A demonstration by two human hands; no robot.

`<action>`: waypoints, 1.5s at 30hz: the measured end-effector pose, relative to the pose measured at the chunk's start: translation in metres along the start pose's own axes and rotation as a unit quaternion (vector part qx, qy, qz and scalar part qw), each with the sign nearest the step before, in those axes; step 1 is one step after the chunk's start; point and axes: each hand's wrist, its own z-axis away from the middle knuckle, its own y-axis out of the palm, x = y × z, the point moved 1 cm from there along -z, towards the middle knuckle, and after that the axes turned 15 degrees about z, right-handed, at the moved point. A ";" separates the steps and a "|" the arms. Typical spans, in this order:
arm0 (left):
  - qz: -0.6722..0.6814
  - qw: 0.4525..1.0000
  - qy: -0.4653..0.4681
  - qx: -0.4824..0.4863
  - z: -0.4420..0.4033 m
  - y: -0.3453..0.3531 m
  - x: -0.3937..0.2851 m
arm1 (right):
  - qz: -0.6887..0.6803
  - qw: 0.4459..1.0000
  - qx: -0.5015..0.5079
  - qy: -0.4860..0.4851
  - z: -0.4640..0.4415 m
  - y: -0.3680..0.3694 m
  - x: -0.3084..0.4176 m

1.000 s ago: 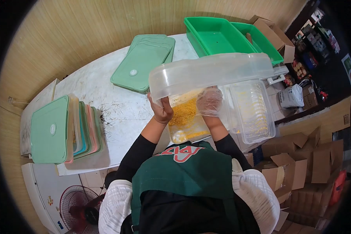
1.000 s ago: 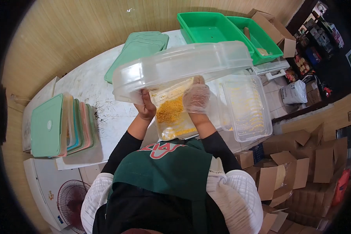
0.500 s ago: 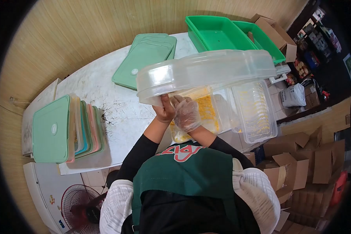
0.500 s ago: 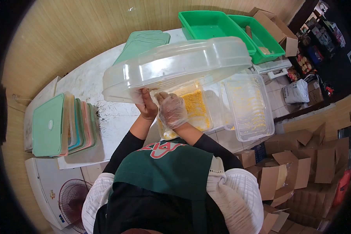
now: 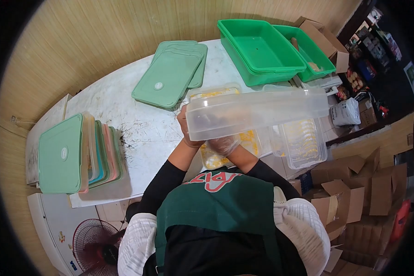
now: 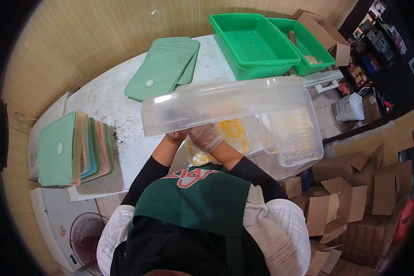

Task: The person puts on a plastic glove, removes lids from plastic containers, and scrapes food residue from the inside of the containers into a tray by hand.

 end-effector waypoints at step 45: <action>-0.060 0.990 -0.005 -0.125 -0.029 -0.011 -0.027 | 0.000 0.969 0.239 -0.061 0.013 -0.009 -0.032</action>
